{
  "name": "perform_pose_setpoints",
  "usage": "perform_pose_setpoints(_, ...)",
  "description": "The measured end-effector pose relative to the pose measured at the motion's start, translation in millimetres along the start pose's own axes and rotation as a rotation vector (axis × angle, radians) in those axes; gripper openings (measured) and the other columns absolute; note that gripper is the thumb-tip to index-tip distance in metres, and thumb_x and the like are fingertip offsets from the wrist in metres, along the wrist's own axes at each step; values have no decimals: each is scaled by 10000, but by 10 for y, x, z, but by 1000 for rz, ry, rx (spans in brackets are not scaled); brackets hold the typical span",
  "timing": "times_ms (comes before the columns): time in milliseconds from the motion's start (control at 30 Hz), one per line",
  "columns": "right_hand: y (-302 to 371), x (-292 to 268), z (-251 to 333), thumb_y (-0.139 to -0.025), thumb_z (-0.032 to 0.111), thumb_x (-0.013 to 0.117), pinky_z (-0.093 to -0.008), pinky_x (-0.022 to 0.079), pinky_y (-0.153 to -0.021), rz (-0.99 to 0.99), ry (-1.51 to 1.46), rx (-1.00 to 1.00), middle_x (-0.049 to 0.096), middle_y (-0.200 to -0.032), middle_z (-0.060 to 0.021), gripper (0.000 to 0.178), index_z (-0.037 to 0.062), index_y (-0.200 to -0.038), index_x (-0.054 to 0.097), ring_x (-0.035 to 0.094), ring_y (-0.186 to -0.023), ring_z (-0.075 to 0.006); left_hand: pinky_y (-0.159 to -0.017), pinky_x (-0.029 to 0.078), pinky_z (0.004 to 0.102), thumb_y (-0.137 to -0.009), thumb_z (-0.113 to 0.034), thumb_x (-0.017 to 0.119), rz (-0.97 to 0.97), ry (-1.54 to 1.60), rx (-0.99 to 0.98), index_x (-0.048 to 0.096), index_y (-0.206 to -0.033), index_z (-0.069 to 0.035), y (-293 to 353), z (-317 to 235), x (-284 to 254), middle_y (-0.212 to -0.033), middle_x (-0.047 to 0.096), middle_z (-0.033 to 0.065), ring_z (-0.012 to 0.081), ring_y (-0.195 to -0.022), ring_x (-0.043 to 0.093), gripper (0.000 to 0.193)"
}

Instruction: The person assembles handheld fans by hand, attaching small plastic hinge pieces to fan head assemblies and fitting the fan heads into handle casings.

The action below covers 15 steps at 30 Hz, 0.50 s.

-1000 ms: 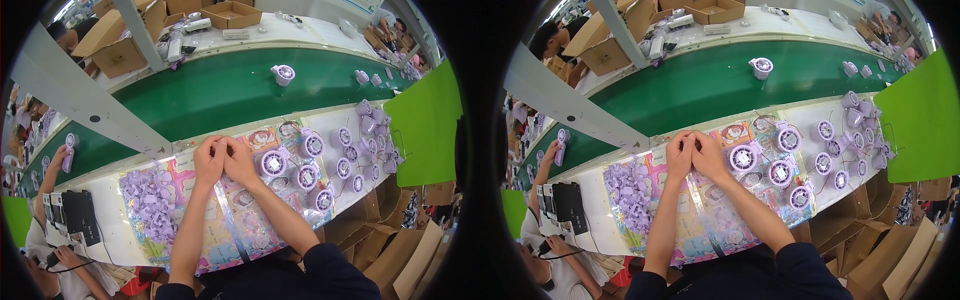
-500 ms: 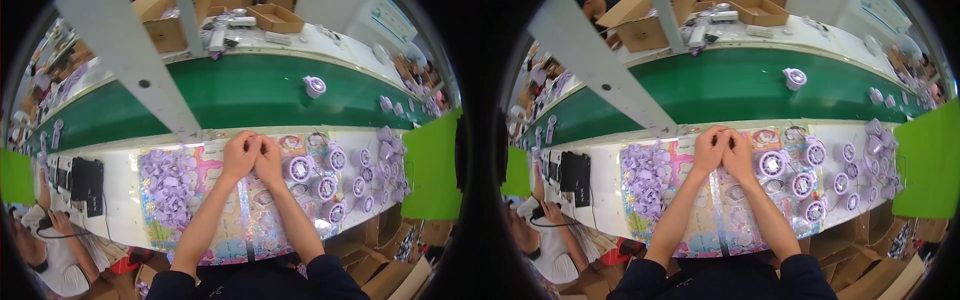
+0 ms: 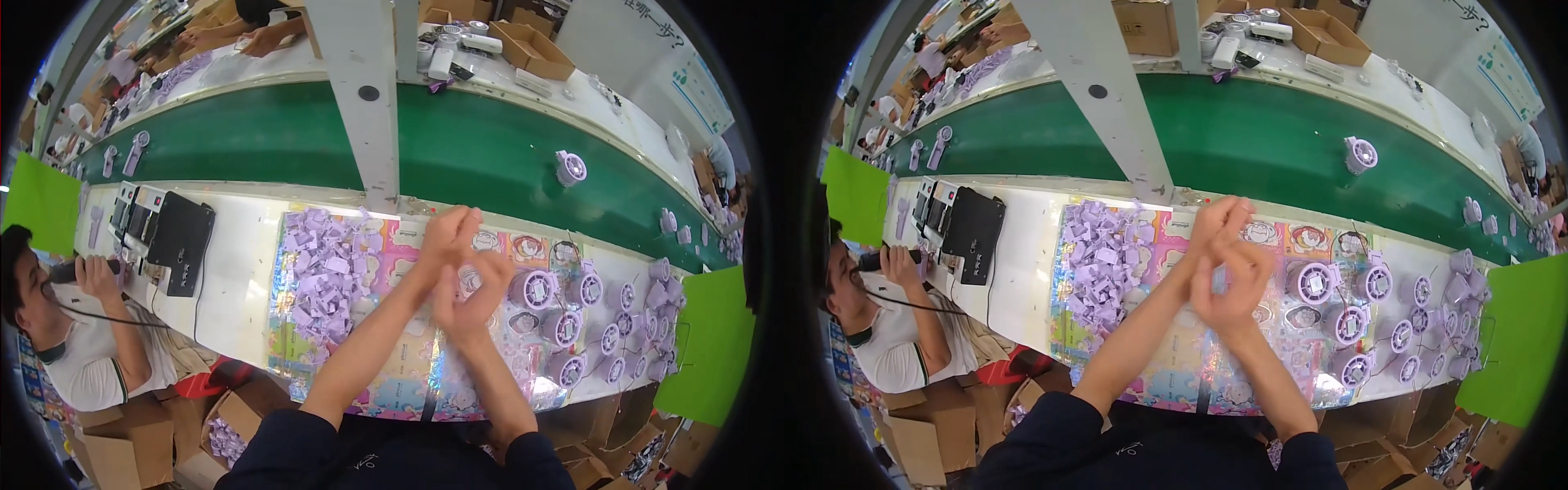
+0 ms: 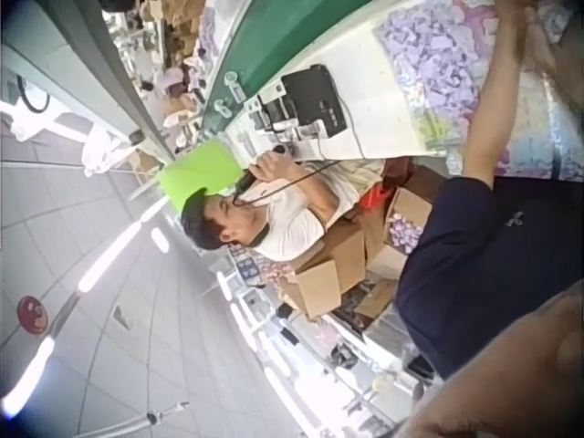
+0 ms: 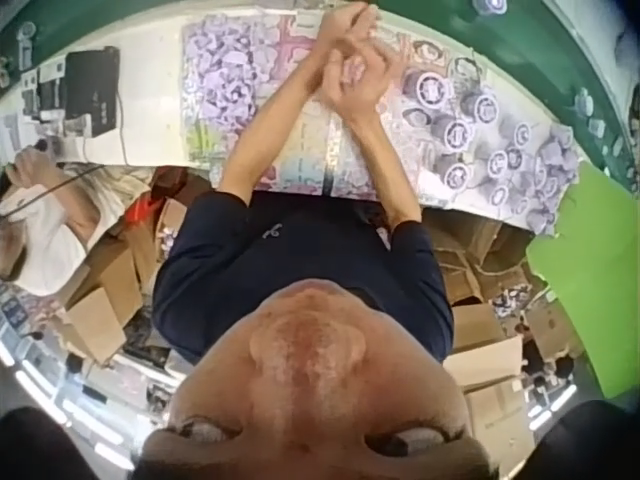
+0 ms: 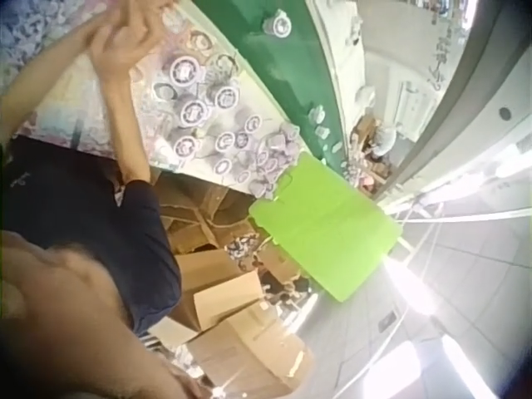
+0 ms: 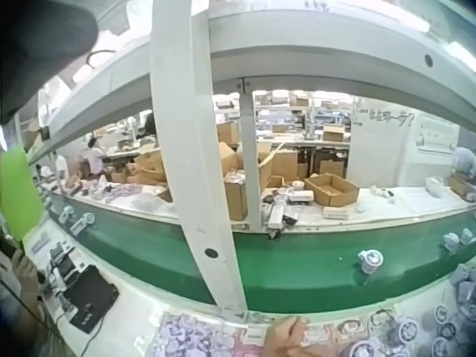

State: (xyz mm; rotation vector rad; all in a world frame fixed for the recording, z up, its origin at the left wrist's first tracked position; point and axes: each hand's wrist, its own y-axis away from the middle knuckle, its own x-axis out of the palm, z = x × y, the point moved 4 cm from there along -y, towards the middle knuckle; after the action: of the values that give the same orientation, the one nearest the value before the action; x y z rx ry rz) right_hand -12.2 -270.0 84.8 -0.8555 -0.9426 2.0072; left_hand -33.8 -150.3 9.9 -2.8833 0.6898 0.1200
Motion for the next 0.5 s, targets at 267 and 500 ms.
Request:
perform_pose_setpoints(267, 81, 866, 372, -830, 204, 721, -409, 537, -838, 917, -17, -121, 647, -1070, -108, 408, 73, -1203, 618, 652, -993, -297, -595, 503, 328, -862, -43, 669, -7, -14, 232, 655, -852, -5, 64, -126, 73, -776, 644, 115, 223, -646, 635, 42)
perform_pose_setpoints(500, 85, 824, 278, -848, 234, 719, -403, 557, -791, 940, -128, 8, 682, -1002, -114, 288, 81, -1081, 648, 688, -938, -304, -602, 501, 353, -854, -32, 674, -42, -45, 256, 644, -843, 5, 59, -108, 118, -783, 644, 138, 276, -664, 637, 49)
